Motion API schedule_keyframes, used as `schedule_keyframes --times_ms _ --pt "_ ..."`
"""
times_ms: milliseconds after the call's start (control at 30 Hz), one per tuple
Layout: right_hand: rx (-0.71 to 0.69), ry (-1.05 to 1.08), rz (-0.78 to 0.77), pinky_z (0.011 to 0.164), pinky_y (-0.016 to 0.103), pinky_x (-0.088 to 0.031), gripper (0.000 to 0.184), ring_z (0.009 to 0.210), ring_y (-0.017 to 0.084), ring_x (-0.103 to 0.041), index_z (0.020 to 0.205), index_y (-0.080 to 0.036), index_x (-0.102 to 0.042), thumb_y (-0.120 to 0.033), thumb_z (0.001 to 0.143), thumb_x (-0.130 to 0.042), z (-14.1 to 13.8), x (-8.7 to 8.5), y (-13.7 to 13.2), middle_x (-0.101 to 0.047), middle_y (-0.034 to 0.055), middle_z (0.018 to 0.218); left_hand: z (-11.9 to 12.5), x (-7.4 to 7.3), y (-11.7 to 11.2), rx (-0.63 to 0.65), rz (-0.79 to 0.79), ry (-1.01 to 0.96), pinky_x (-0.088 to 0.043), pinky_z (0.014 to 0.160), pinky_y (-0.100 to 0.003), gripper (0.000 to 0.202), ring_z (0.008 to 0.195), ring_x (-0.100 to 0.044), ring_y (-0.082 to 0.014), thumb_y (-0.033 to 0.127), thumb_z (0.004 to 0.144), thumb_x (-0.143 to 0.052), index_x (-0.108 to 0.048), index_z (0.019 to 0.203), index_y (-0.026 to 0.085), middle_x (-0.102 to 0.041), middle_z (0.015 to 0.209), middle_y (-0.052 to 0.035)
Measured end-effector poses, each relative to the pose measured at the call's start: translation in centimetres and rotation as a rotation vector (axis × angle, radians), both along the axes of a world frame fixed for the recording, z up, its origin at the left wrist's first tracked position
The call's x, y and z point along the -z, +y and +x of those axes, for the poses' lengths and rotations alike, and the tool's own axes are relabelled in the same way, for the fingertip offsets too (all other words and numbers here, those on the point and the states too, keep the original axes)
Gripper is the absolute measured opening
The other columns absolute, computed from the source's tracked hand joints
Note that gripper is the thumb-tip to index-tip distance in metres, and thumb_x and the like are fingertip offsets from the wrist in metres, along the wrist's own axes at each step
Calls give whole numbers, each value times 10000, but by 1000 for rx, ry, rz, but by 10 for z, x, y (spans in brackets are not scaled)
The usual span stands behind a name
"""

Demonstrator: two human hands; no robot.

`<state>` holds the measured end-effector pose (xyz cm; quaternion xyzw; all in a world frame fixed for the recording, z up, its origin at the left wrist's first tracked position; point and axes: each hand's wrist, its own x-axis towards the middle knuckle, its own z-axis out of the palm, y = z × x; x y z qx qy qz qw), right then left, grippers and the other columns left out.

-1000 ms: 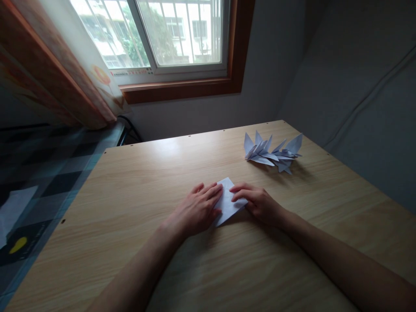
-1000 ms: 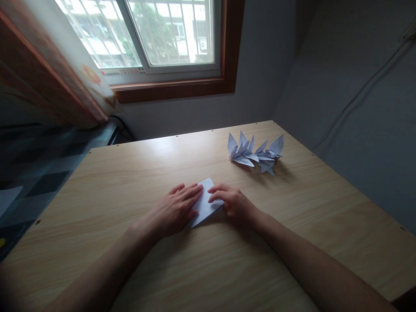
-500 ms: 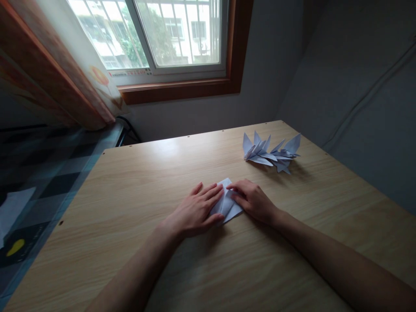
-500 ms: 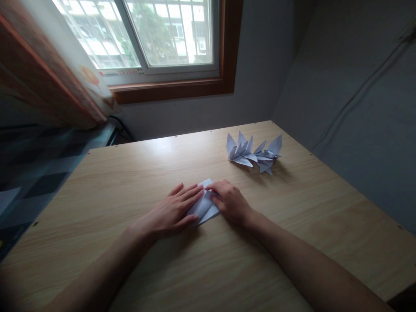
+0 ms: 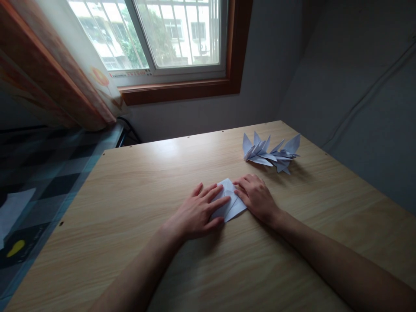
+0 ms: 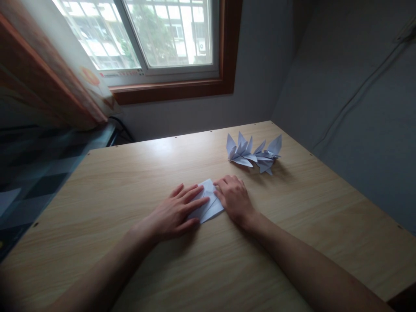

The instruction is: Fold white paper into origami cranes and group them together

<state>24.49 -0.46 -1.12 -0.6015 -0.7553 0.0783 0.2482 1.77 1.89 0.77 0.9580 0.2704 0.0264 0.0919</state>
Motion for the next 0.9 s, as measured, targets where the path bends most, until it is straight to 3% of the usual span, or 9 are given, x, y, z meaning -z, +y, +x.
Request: schedule_keyframes --times_ms 233,367,533,633,767,900 --pt "-19 111 31 894 411 -463 178 991 260 -564 1024 -178 -658 -126 881 -565 3 3 0 -654 87 1007 5 -5 -5 -24 12 0 -239 1120 -603 624 1399 -337 -361 567 890 -498 -431 1428 258 -386 1510 -153" --pt "-41 247 62 947 447 -473 240 1046 260 -574 1036 -177 -649 -76 848 -538 3 5 -1 -637 99 1053 8 -5 -8 -10 30 -14 -254 1123 -581 677 1386 -341 -369 624 869 -493 -453 1410 219 -481 1424 -134" --pt "-92 739 -62 927 409 -540 262 1135 238 -582 1067 -210 -633 -174 808 -615 -1 5 -4 -549 94 1237 9 -3 -8 1 57 -29 -256 1118 -570 681 1372 -346 -369 628 880 -462 -446 1410 200 -512 1381 -130" --pt "-37 989 -174 853 385 -576 298 1084 239 -619 1027 -207 -631 -248 739 -699 -1 4 -2 -522 100 1286 9 -3 -8 14 60 -35 -263 1114 -567 677 1370 -350 -374 613 877 -481 -452 1405 190 -518 1372 -141" --pt "73 1137 -341 718 354 -589 430 912 230 -663 1034 -184 -609 -288 649 -769 0 -1 -1 -657 89 995 9 -2 -7 33 49 -65 -263 1114 -567 657 1361 -367 -375 589 878 -499 -465 1389 179 -543 1349 -148" --pt "41 1210 -462 659 322 -585 511 735 179 -663 1095 -178 -570 -292 642 -778 -5 -5 -5 -664 22 784 8 -1 -8 40 46 -93 -276 1106 -568 650 1349 -391 -370 580 866 -527 -467 1384 193 -550 1355 -143"
